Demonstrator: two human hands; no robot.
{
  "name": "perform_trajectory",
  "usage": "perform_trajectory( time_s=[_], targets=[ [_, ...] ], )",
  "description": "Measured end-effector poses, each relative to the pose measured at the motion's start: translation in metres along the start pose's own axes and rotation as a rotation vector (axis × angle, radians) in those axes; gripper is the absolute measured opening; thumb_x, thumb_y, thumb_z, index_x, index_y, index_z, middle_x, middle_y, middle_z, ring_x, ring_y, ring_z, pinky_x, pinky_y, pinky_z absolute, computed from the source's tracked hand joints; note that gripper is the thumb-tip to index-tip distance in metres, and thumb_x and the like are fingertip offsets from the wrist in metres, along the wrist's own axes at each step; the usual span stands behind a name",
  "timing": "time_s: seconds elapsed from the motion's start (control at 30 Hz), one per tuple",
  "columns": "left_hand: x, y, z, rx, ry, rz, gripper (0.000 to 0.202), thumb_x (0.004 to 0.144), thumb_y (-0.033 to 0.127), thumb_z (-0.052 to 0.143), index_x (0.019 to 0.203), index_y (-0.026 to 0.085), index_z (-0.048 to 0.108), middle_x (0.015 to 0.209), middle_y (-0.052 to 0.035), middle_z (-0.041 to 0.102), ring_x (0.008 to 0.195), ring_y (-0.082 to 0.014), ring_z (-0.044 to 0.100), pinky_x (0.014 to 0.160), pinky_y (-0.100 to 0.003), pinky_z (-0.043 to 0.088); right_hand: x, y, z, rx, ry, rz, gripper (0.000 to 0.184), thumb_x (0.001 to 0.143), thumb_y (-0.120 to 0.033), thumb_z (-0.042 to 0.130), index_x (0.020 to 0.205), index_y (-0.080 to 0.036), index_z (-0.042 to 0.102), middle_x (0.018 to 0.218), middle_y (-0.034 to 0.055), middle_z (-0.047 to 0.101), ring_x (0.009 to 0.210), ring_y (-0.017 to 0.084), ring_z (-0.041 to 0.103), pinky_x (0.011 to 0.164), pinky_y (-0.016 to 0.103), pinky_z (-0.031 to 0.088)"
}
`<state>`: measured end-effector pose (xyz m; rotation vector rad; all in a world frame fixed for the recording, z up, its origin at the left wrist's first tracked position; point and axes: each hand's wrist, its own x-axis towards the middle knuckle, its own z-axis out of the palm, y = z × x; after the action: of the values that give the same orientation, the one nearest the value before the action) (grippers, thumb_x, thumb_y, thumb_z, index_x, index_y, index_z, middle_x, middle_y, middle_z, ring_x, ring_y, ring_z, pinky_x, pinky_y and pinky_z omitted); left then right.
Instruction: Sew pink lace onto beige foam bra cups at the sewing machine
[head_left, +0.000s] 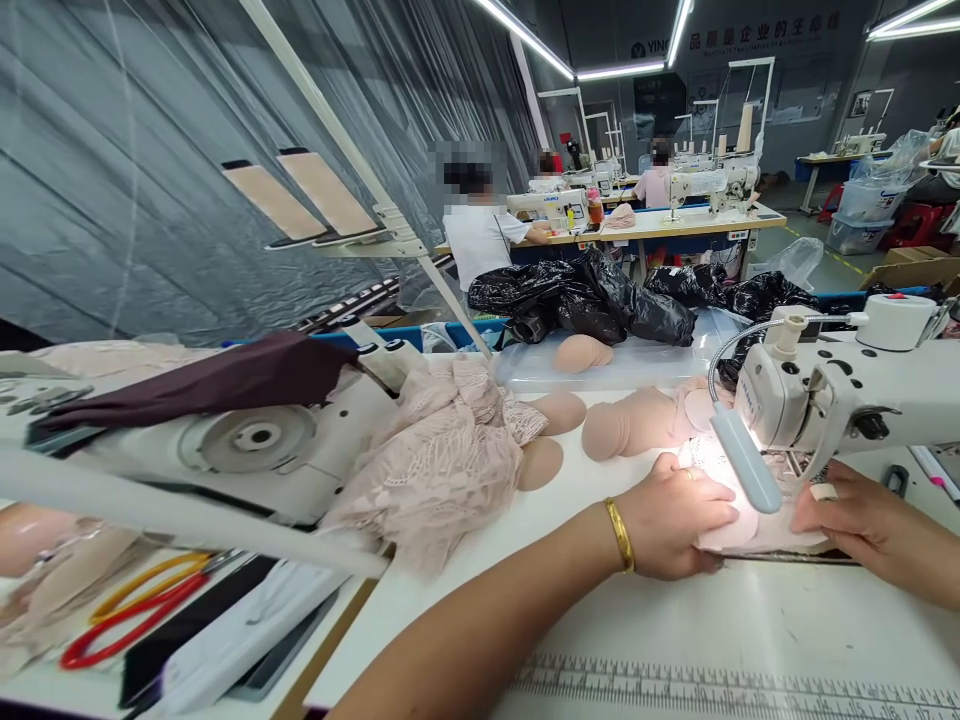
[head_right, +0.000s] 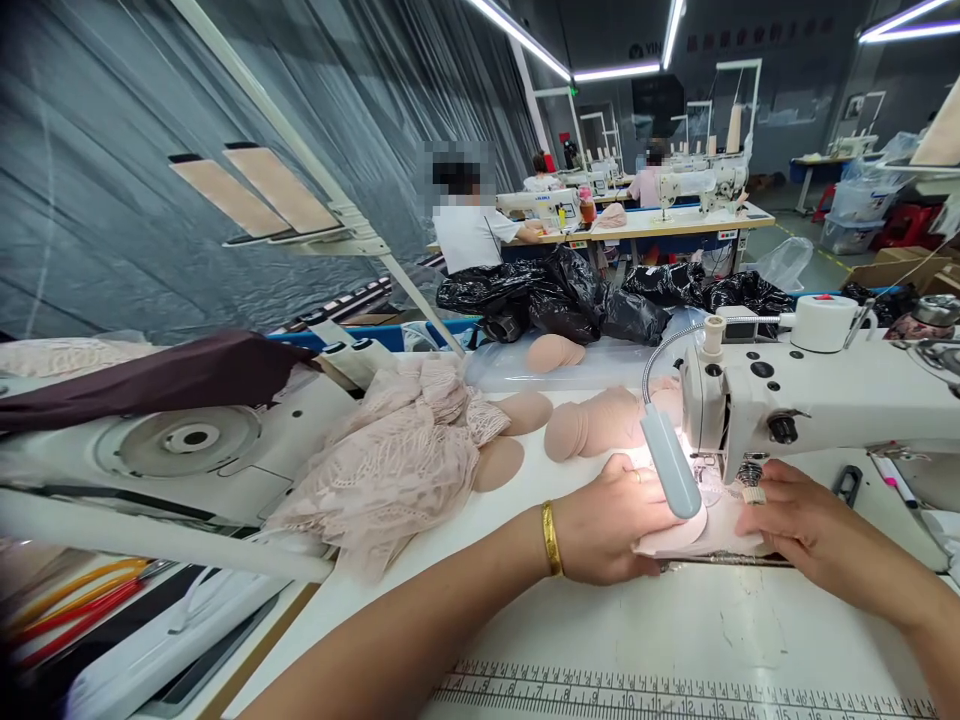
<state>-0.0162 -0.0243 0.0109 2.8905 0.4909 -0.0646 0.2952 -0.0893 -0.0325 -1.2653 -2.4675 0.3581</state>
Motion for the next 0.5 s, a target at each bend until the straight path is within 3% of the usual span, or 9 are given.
perform_trajectory(
  time_s=[0.1,0.23,0.37,0.5],
  targets=[
    [0.006,-0.003,0.012,0.084,0.098,0.036,0.025,0.089,0.022,0.063,0.114,0.025,0.067,0.134,-0.0059,0.066,0.111,-0.03,0.061,0.081,-0.041,0.035,-0.003,-0.001,-0.01,0.075,-0.098,0.043,0.019,0.101,-0.045,0.059,0.106,-0.04,0.076,0.112,0.0002,0.076,0.113,0.027,0.069,0.111,0.053,0.048],
    [0.012,-0.009,0.024,0.115,0.145,0.123,0.032,0.083,0.01,0.06,0.113,0.023,0.068,0.127,-0.0041,0.072,0.105,-0.0255,0.063,0.084,-0.044,0.034,0.006,-0.011,-0.005,0.162,0.028,0.056,0.026,0.104,-0.047,0.053,0.109,-0.039,0.078,0.116,-0.0006,0.078,0.11,0.026,0.071,0.102,0.047,0.054],
    [0.014,-0.016,0.024,0.101,0.171,0.137,0.033,0.086,0.009,0.06,0.111,0.029,0.07,0.125,0.0015,0.073,0.106,-0.0244,0.064,0.087,-0.046,0.033,0.021,-0.02,0.014,-0.05,0.087,0.003,0.03,0.106,-0.037,0.048,0.117,-0.039,0.076,0.12,-0.0005,0.078,0.102,0.027,0.07,0.093,0.048,0.055],
    [0.017,-0.022,0.018,0.124,0.167,0.115,0.033,0.082,0.007,0.063,0.107,0.027,0.072,0.127,-0.0004,0.072,0.108,-0.0258,0.064,0.093,-0.047,0.033,0.024,-0.017,0.027,-0.193,0.131,-0.012,0.031,0.104,-0.035,0.051,0.129,-0.038,0.07,0.121,0.0006,0.077,0.105,0.03,0.067,0.091,0.053,0.052]
  ],
)
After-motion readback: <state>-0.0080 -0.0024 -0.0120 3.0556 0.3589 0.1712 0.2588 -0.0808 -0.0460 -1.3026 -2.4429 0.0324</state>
